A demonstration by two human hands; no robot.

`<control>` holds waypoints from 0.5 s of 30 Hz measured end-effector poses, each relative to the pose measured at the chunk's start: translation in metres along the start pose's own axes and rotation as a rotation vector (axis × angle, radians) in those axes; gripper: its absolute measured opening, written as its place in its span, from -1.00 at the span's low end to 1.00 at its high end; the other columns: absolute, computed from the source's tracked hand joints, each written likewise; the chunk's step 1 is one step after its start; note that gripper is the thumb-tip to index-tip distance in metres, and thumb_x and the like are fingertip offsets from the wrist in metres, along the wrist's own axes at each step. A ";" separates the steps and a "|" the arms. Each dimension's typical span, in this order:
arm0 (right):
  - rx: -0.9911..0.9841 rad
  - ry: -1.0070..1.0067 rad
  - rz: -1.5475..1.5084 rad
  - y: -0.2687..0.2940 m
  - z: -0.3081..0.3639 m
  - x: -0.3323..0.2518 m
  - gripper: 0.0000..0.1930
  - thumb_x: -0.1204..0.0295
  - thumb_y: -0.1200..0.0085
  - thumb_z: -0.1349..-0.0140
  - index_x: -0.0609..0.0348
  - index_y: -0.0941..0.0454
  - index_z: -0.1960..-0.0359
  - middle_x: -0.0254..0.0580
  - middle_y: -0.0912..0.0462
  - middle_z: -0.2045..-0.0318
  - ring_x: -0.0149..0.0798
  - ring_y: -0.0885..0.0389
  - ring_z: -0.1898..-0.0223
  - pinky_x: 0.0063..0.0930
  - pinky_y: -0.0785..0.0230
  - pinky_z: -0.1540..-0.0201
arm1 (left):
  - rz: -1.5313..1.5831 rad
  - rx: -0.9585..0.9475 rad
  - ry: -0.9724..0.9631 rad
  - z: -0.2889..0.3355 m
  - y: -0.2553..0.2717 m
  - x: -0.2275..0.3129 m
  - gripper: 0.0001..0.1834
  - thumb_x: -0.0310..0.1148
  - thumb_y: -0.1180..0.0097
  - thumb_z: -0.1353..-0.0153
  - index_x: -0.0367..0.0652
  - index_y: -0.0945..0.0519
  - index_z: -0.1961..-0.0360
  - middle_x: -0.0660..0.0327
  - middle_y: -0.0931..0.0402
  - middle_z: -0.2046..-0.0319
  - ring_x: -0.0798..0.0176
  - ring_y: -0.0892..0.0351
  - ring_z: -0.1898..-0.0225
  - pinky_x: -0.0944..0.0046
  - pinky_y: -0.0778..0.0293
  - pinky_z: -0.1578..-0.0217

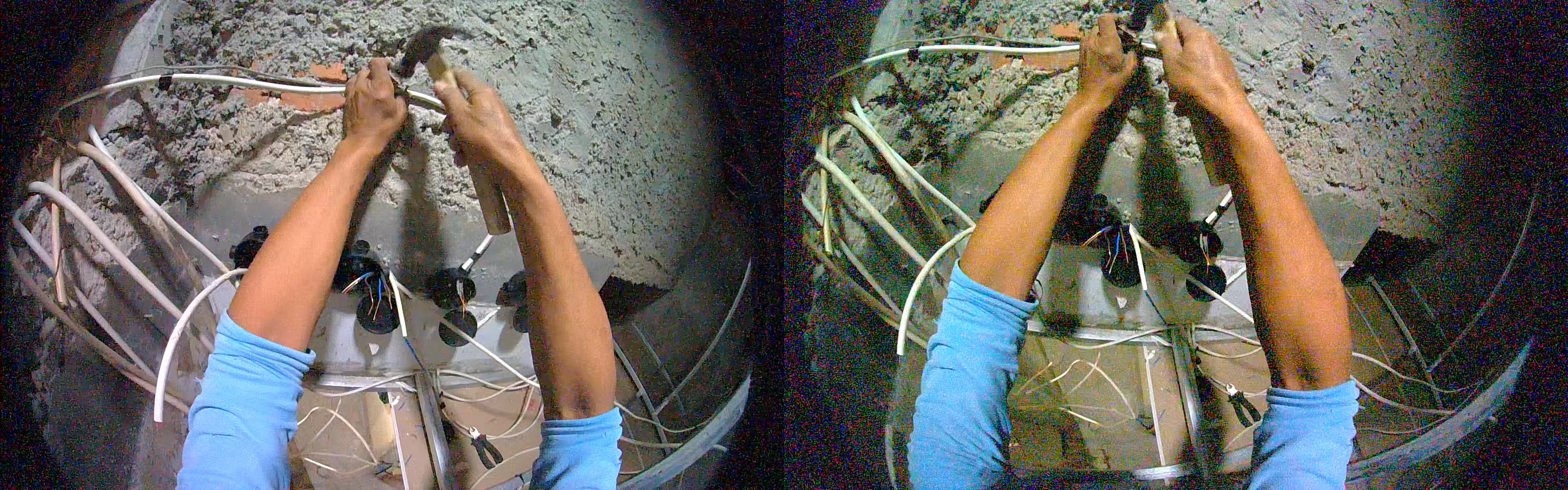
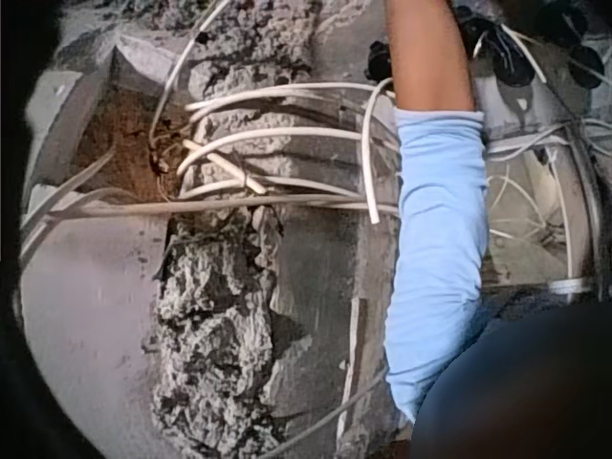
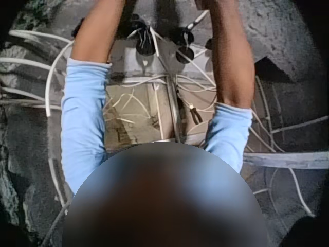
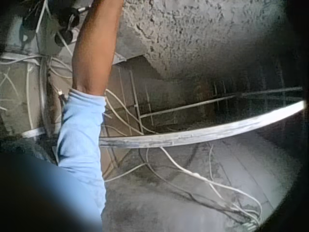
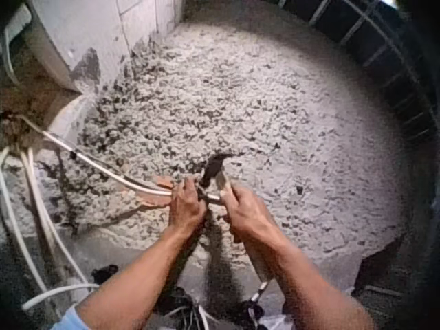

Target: The person installs white electrical conduits into a ceiling, using a hammer to secure them and pliers to cut and strip the conduits. They route the conduits into black junction boxes and secure them with cable ties.

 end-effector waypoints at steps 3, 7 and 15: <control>0.336 0.104 -0.040 0.029 0.010 -0.009 -0.58 0.10 0.14 -0.40 0.13 -0.41 -0.10 -0.22 -0.48 0.62 -0.34 -0.46 0.70 -0.34 -0.38 0.67 | 0.032 -0.057 0.044 0.002 -0.003 -0.003 -0.47 -0.39 -0.22 0.06 -0.28 -0.32 0.04 -0.14 -0.49 0.28 -0.22 -0.49 0.17 -0.10 -0.39 0.08; 0.401 0.041 0.023 0.015 0.023 0.001 -0.59 0.10 0.15 -0.41 0.14 -0.42 -0.08 -0.21 -0.49 0.62 -0.32 -0.49 0.65 -0.28 -0.41 0.60 | 0.045 -0.003 0.017 0.003 0.004 0.003 -0.42 -0.34 -0.24 0.03 -0.30 -0.31 0.00 -0.17 -0.49 0.30 -0.26 -0.50 0.22 -0.12 -0.40 0.10; 0.305 0.095 -0.067 0.017 0.022 0.000 -0.63 0.13 0.14 -0.40 0.17 -0.43 -0.02 -0.18 -0.50 0.57 -0.30 -0.50 0.65 -0.32 -0.39 0.61 | 0.059 -0.042 -0.069 0.004 0.021 0.016 -0.47 -0.29 -0.30 0.11 -0.22 -0.32 0.15 -0.02 -0.51 0.39 -0.18 -0.48 0.26 -0.10 -0.40 0.17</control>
Point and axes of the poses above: each hand's wrist, its own z-axis away from the middle knuckle, its own y-axis out of the back of the hand, x = y × z, the point moved 9 cm from there along -z, towards the middle knuckle
